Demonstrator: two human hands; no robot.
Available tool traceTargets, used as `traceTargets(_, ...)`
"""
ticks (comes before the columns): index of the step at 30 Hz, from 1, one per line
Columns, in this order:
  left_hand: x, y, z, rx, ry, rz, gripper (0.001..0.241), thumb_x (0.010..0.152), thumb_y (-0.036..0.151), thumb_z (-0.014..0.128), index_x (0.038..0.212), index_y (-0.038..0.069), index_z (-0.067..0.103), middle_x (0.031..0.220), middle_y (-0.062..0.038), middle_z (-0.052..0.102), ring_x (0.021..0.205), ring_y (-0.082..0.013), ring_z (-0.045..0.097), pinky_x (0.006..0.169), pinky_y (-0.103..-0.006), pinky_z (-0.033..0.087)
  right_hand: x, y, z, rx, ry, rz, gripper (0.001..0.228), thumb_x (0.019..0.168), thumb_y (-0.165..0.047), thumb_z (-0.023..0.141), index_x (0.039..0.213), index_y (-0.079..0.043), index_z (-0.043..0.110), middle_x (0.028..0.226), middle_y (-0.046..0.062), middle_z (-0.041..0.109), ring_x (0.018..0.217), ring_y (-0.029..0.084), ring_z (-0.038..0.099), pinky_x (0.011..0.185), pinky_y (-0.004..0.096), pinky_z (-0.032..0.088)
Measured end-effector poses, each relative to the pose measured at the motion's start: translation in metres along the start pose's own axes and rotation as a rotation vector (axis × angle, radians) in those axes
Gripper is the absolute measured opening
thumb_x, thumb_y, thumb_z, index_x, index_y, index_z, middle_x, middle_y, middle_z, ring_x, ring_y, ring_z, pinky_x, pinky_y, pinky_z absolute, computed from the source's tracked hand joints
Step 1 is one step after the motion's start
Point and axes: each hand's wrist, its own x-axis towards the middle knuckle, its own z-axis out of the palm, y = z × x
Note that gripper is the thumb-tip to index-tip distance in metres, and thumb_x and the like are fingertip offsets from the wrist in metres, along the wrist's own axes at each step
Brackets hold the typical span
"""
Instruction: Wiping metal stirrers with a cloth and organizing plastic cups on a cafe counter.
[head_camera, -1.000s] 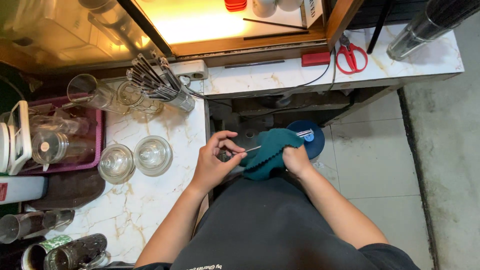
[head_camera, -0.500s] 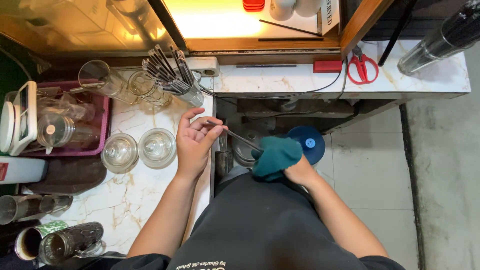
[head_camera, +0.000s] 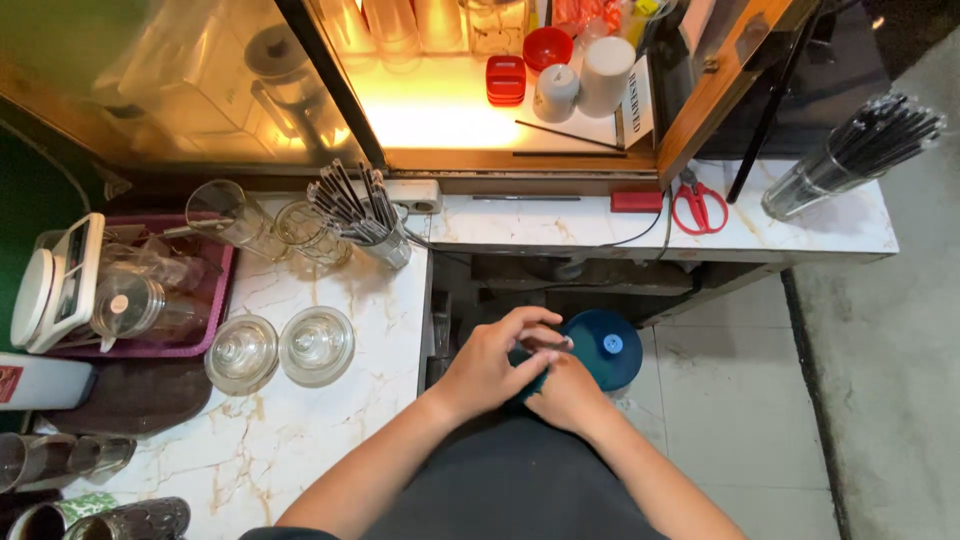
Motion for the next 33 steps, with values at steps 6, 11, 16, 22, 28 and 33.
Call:
traceTargets(6, -0.007, -0.001, -0.014, 0.044, 0.083, -0.051, 0.033, 0.094, 0.008, 0.071, 0.125, -0.001, 0.061, 0.115, -0.012, 0.076, 0.103, -0.0189, 0.074, 0.090, -0.0314, 0.058, -0.003, 0.007, 0.003, 0.618, 0.074, 0.385, 0.028, 0.095, -0.014, 0.064, 0.118, -0.001, 0.072, 0.111, 0.012, 0.079, 0.102, 0.023, 0.073, 0.088, 0.033, 0.057)
traceTargets(11, -0.030, -0.018, -0.021, 0.077, 0.086, -0.219, 0.020, 0.095, 0.011, 0.070, 0.112, 0.001, 0.071, 0.105, -0.009, 0.078, 0.091, -0.0168, 0.076, 0.079, -0.0289, 0.060, -0.009, 0.029, 0.012, 0.619, 0.239, 0.360, 0.029, 0.095, -0.012, 0.062, 0.119, -0.001, 0.071, 0.109, 0.009, 0.078, 0.098, 0.017, 0.073, 0.084, 0.032, 0.057)
traceTargets(16, -0.037, -0.011, -0.018, 0.130, 0.106, -0.346, 0.017, 0.091, 0.011, 0.072, 0.106, 0.004, 0.075, 0.098, -0.007, 0.079, 0.080, -0.0166, 0.076, 0.068, -0.0290, 0.059, 0.001, 0.003, 0.003, 0.628, 0.250, 0.373, 0.031, 0.093, -0.012, 0.064, 0.122, -0.003, 0.071, 0.107, 0.008, 0.077, 0.095, 0.017, 0.072, 0.082, 0.031, 0.058)
traceTargets(22, -0.042, -0.025, -0.020, 0.163, 0.104, 0.015, 0.016, 0.085, 0.000, 0.074, 0.101, -0.001, 0.072, 0.098, -0.012, 0.074, 0.085, -0.0226, 0.075, 0.074, -0.0299, 0.060, -0.012, 0.043, 0.036, 0.762, 0.122, 0.400, 0.013, 0.094, -0.010, 0.064, 0.098, 0.000, 0.071, 0.094, 0.009, 0.075, 0.086, 0.017, 0.071, 0.075, 0.032, 0.057)
traceTargets(28, -0.036, -0.016, -0.032, 0.191, 0.064, 0.028, 0.014, 0.084, -0.001, 0.076, 0.097, 0.000, 0.072, 0.091, -0.010, 0.073, 0.082, -0.0214, 0.074, 0.072, -0.0297, 0.059, -0.002, 0.040, 0.030, 0.866, 0.128, 0.424, 0.016, 0.096, -0.009, 0.060, 0.097, -0.001, 0.073, 0.094, 0.007, 0.075, 0.086, 0.015, 0.070, 0.076, 0.032, 0.057)
traceTargets(33, -0.037, -0.009, -0.052, 0.230, 0.064, -0.099, 0.015, 0.084, 0.004, 0.078, 0.099, 0.005, 0.079, 0.086, -0.007, 0.074, 0.074, -0.0169, 0.072, 0.063, -0.0282, 0.056, -0.002, 0.052, 0.025, 1.042, 0.297, 0.526, 0.021, 0.098, -0.010, 0.055, 0.108, 0.001, 0.072, 0.105, 0.010, 0.075, 0.096, 0.020, 0.069, 0.085, 0.035, 0.055)
